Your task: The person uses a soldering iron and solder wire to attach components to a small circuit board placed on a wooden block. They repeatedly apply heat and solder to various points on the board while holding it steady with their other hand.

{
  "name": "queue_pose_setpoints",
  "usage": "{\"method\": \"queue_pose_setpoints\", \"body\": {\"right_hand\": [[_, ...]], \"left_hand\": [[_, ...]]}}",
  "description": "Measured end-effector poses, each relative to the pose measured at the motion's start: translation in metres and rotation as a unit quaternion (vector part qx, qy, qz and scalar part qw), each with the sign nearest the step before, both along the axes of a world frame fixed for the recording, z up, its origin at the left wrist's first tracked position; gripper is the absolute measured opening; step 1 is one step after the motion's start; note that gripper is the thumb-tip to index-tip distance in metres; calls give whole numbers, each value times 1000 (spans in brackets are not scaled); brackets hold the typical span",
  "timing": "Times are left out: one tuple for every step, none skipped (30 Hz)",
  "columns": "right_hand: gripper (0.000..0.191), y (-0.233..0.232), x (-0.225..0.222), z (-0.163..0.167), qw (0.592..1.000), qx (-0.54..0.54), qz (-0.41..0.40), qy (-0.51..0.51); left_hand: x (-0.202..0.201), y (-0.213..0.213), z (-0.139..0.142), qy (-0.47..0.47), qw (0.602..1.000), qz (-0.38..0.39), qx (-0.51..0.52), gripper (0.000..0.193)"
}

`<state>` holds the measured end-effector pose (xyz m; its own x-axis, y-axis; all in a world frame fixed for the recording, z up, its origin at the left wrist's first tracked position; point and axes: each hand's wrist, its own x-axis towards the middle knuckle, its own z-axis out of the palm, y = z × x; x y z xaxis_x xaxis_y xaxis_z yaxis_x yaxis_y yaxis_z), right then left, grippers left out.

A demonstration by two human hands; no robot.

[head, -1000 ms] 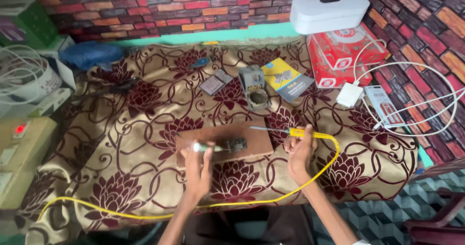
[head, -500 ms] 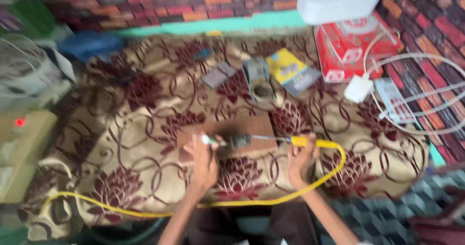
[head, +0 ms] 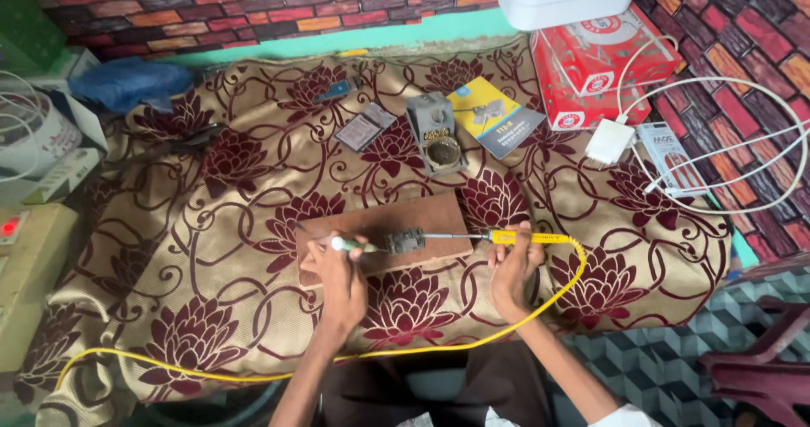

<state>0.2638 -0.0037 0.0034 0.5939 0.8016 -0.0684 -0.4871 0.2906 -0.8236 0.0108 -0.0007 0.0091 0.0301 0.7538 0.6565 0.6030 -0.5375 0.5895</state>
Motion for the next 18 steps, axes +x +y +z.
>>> {"method": "queue_pose_setpoints", "body": {"right_hand": [[33, 0, 1, 0, 1000, -2, 4, -17], [33, -1, 1, 0, 999, -6, 10, -34], [32, -2, 1, -1, 999, -9, 15, -50], [32, -1, 1, -1, 999, -1, 18, -47], [33, 0, 1, -1, 999, 5, 22, -44], [33, -1, 0, -1, 999, 4, 25, -40], [31, 0, 0, -1, 999, 8, 20, -48], [30, 1, 0, -1, 998, 13, 16, -55], [29, -1, 0, -1, 998, 13, 11, -64], [29, 0, 0, -1, 998, 1, 9, -64], [30, 0, 0, -1, 998, -10, 6, -64], [31, -1, 0, -1, 998, -28, 2, -63], [29, -3, 0, -1, 998, -25, 3, -66], [28, -3, 0, -1, 998, -16, 3, -69], [27, -1, -1, -1, 997, -6, 5, -70], [25, -2, -1, -1, 998, 1, 4, -69], [23, -1, -1, -1, 998, 10, 4, -68], [21, -1, -1, -1, 998, 18, 4, -66]], "left_hand": [[0, 0, 0, -4, 1000, -9, 6, 19], [0, 0, 0, -7, 1000, -16, 9, 19], [0, 0, -1, -10, 1000, -25, 14, 20], [0, 0, -1, -3, 1000, -13, 17, 21], [0, 0, -1, 3, 1000, -1, 18, 23], [0, 0, -1, 10, 1000, 11, 13, 24], [0, 0, -1, 8, 1000, 4, 11, 25], [-1, 0, -1, 8, 1000, -2, 10, 25], [-1, 0, -1, 4, 1000, -9, 4, 25], [-1, 0, -1, 12, 1000, 3, 1, 26], [-1, 0, -2, 21, 1000, 15, -2, 27], [-1, 0, -2, 30, 999, 24, -11, 27], [-1, 0, -2, 26, 999, 21, -11, 26], [-1, 0, -2, 23, 1000, 18, -4, 25], [-1, 0, -2, 21, 1000, 16, 3, 24], [-1, -1, -2, 20, 1000, 19, -4, 23], [-1, -1, -2, 18, 1000, 23, -9, 21], [-1, -1, -2, 17, 999, 26, -14, 20]]}}
